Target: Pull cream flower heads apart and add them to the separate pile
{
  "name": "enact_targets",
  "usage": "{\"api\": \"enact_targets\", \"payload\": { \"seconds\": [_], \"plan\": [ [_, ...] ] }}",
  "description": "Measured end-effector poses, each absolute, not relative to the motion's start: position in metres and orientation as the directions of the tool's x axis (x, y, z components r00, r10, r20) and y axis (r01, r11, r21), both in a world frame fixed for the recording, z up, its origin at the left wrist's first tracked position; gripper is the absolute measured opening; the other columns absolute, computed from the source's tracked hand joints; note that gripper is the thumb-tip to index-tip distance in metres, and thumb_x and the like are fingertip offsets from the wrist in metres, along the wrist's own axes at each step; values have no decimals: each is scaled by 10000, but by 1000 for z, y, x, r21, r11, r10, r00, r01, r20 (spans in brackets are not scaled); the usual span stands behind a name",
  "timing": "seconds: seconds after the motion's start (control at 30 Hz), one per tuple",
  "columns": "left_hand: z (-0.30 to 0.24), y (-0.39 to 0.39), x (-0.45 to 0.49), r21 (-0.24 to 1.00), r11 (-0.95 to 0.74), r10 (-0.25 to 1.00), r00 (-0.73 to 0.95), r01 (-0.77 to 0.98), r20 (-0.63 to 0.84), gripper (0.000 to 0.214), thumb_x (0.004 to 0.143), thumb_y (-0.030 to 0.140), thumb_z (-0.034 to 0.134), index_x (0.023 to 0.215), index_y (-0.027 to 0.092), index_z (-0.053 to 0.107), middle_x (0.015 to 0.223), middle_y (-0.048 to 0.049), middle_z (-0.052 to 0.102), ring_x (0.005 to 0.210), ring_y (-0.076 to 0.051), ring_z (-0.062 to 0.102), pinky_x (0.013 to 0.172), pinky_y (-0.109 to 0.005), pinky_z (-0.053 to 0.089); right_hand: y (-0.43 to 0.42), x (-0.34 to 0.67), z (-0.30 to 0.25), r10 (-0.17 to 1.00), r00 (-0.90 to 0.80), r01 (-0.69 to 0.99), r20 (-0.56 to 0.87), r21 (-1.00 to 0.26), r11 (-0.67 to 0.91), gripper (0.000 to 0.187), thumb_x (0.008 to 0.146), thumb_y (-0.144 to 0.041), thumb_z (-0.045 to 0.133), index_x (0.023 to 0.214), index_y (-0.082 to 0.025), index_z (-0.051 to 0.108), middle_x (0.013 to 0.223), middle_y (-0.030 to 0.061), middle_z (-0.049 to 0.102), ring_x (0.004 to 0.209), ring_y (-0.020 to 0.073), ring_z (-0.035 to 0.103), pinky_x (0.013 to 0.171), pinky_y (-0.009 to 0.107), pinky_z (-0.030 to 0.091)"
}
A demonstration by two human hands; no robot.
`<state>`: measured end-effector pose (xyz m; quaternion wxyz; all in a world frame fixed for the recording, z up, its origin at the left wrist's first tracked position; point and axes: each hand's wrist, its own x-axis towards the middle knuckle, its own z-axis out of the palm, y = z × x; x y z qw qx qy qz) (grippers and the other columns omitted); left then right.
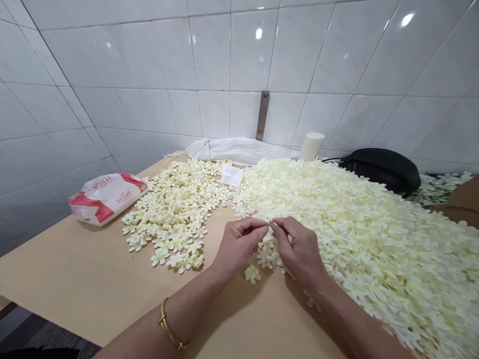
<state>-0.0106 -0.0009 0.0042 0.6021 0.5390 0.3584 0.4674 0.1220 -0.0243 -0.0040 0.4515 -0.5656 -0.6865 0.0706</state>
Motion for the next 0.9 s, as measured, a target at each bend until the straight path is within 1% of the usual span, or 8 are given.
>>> {"api": "enact_targets", "payload": {
  "seconds": [0.07,0.13,0.2,0.27,0.37,0.5,0.67,0.9],
  "plan": [
    [1,1,-10,979,56,948,319,-195,9,174,647,295,641,671,123,640,424,48,435,402,-61,360,421,-208,290,-24,121,-6,770,-36,753,637,-489,439,189,841,-168,418,791,-154,600,734,72,612,680,175,574,620,285,444],
    [-2,4,-9,970,109,951,308,-218,-38,208,628,324,661,613,122,615,423,47,438,387,-53,355,410,-203,274,-23,121,-9,717,-100,769,690,-403,496,188,843,-137,405,813,-155,590,743,73,603,678,167,570,615,276,454],
    [-4,6,-9,958,139,951,305,-252,-58,237,609,343,678,584,121,597,431,45,450,379,-45,352,403,-198,266,-22,121,-11,692,-151,783,706,-341,519,193,845,-116,390,827,-158,578,754,74,591,684,166,563,616,276,461],
    [-5,7,-9,950,155,949,309,-271,-66,230,595,333,688,602,119,605,434,44,461,379,-43,354,404,-195,272,-23,121,-13,688,-187,802,701,-296,519,196,843,-100,381,835,-161,567,766,78,582,700,173,554,623,284,464],
    [-6,7,-9,949,162,954,289,-269,-81,190,582,293,685,610,121,609,420,45,462,372,-48,361,398,-196,269,-23,120,-14,678,-213,816,704,-253,520,189,838,-89,383,814,-165,555,771,79,574,713,179,546,637,294,466],
    [-6,7,-9,955,148,959,275,-256,-75,159,584,270,666,582,130,590,413,47,454,368,-49,362,396,-196,256,-23,119,-13,665,-233,810,710,-237,536,188,833,-81,384,775,-164,542,765,79,568,714,177,544,640,289,464],
    [-2,7,-10,954,150,953,294,-261,-70,214,604,320,666,582,130,571,450,39,487,375,-42,369,406,-191,282,-23,120,-14,674,-234,826,701,-223,518,200,832,-77,374,776,-155,548,758,81,565,687,173,529,621,287,456],
    [-3,8,-9,975,77,965,262,-210,-20,153,619,240,630,560,135,537,422,52,461,352,-43,366,393,-188,279,-25,120,-14,664,-298,857,686,-114,503,207,814,-62,376,830,-126,572,775,100,564,703,189,521,623,297,441]
  ]
}}
